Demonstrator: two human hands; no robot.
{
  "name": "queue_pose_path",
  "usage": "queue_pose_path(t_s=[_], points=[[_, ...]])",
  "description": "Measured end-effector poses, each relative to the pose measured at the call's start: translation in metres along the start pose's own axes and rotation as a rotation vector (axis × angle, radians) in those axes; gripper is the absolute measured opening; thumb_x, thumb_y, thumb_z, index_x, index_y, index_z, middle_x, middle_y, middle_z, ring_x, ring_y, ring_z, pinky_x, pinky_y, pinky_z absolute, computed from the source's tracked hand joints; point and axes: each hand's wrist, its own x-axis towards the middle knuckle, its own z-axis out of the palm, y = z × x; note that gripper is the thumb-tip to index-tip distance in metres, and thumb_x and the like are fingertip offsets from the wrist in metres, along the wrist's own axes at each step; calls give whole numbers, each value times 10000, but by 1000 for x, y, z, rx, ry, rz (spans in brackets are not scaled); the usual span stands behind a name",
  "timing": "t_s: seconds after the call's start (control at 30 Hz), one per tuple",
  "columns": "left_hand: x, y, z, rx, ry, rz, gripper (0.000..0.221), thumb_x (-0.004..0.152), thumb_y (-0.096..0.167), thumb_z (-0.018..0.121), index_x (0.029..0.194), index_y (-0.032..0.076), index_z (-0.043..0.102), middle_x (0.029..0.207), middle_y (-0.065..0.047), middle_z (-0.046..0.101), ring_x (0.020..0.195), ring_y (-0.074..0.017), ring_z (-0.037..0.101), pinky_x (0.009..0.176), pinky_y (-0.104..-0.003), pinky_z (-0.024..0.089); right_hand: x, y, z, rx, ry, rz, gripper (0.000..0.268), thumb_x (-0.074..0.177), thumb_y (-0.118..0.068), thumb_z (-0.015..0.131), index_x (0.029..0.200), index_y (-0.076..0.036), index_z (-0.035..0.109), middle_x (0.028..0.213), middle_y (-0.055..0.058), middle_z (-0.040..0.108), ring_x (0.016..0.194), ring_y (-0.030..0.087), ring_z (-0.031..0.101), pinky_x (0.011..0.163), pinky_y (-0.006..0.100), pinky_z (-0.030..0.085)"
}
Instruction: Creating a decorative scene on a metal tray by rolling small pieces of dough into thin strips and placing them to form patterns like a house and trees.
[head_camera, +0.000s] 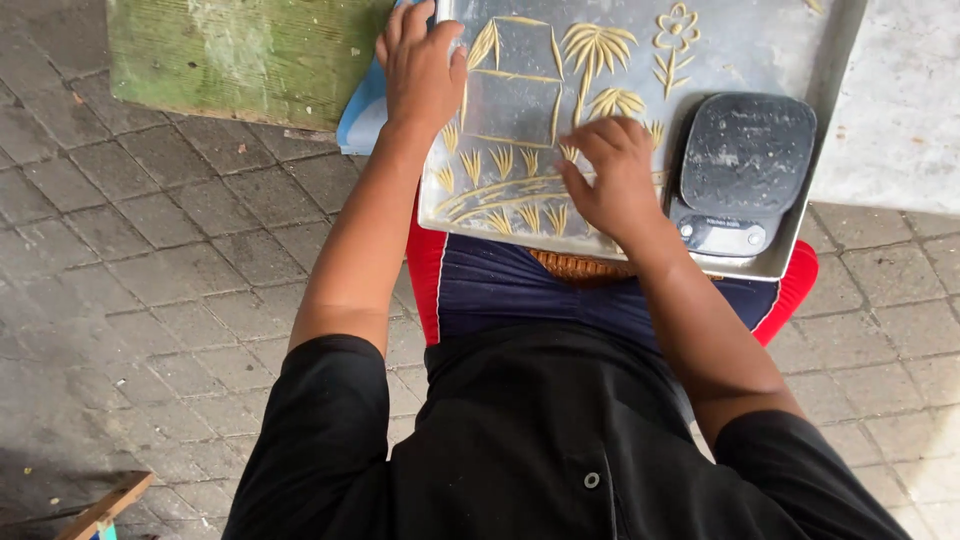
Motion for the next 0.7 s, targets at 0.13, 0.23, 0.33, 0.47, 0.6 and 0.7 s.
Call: queue_pose_path(t_s=[0.13, 0.23, 0.33, 0.47, 0.6, 0.7], points=[[-3, 9, -18, 33, -199, -5, 328, 954, 266, 727, 1263, 156, 723, 1542, -199, 354, 1446, -451, 165, 1078, -688, 304, 57, 16, 56, -178, -114, 25, 486, 918, -398, 851, 1297, -137, 694, 1386, 137, 537, 1318, 413, 407, 936, 572, 376], [-12, 3, -4, 18, -233, 20, 408, 1006, 346, 710, 1369, 162, 674, 1637, -216, 167, 1506, -475, 20, 1146, -714, 237, 87, 27, 82, -255, -215, 65, 563, 964, -550, 797, 1342, -147, 692, 1549, 193, 381, 1428, 474, 232, 1017, 663, 329], [-16, -2, 3, 20, -256, 35, 464, 1059, 386, 670, 1468, 167, 637, 1678, -196, 57, 1532, -465, -47, 1200, -709, 181, 99, 33, 97, -288, -220, 66, 606, 1048, -684, 631, 1332, -158, 729, 1622, 200, 284, 1475, 475, 125, 1027, 691, 311], [-11, -2, -2, 2, -259, 31, 460, 1013, 300, 685, 1451, 173, 628, 1674, -203, 83, 1530, -469, -37, 1203, -702, 190, 104, 36, 103, -303, -147, 16, 647, 1133, -696, 451, 1344, -160, 748, 1656, 188, 238, 1509, 460, 82, 1072, 681, 298], [-13, -3, 1, -7, -239, 46, 417, 1030, 281, 650, 1438, 194, 639, 1684, -192, 65, 1541, -465, -41, 1203, -696, 197, 106, 38, 101, -289, -195, 33, 500, 1166, -545, 500, 1361, -170, 766, 1681, 183, 199, 1524, 455, 46, 1096, 691, 260], [-13, -3, 4, -15, -229, 46, 405, 1033, 269, 649, 1431, 196, 639, 1687, -192, 55, 1545, -466, -47, 1219, -693, 181, 106, 40, 102, -307, -184, 28, 469, 1154, -528, 536, 1382, -183, 758, 1673, 184, 209, 1521, 445, 40, 1091, 671, 271]])
